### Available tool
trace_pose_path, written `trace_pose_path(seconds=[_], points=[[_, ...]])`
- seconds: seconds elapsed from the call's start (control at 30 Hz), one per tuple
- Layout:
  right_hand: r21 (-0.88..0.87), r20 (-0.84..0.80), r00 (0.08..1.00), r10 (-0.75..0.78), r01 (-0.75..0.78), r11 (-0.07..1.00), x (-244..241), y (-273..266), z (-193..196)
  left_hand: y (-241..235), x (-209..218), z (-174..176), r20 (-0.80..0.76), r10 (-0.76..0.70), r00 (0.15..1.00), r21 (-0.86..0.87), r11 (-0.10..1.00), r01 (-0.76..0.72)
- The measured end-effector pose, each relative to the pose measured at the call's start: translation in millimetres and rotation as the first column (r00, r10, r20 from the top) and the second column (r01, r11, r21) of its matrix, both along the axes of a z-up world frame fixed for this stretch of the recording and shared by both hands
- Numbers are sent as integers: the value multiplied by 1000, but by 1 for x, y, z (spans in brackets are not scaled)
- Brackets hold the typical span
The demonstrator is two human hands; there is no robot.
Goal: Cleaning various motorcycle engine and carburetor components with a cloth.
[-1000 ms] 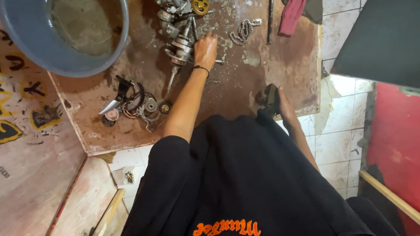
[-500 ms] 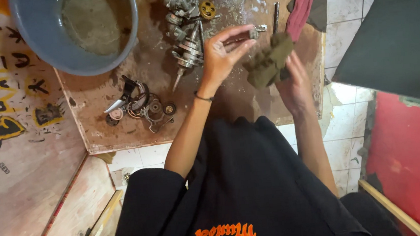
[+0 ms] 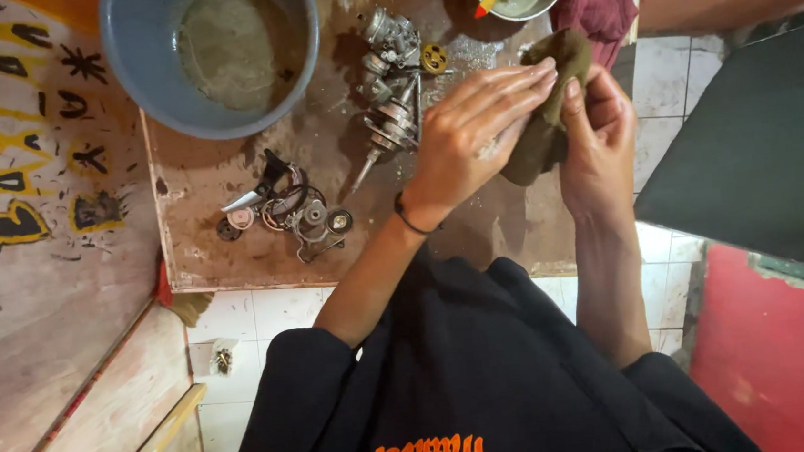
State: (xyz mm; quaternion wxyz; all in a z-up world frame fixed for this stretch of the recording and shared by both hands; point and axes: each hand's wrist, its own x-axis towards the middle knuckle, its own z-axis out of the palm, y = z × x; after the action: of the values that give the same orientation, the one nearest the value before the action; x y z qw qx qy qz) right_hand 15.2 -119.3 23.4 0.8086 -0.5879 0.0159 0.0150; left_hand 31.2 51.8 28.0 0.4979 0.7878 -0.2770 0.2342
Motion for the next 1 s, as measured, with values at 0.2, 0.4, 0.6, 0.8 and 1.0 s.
trace_pose_path(seconds=[0.2,0.4,0.6,0.8,1.0], points=[[-195,160,973,-168,198,961,-8,6,0,-16,-10,4,-105,36,994,-209,976,-57],[-269,237,968,-85,149,952,-13,14,42,-13,-6,-12,-213,-120,970,-504,864,-4],[-460,257,966,-29,149,875,-19,20,70,-4,-11,-9,-226,3,974,-349,933,-83],[-763,405,914,0,338,551,-29,20,56,-13,-20,-1,1,169,986,-217,962,-164],[-600,330,940,-82,277,751,-22,5,39,-14,-25,18,98,136,986,-216,970,-112]])
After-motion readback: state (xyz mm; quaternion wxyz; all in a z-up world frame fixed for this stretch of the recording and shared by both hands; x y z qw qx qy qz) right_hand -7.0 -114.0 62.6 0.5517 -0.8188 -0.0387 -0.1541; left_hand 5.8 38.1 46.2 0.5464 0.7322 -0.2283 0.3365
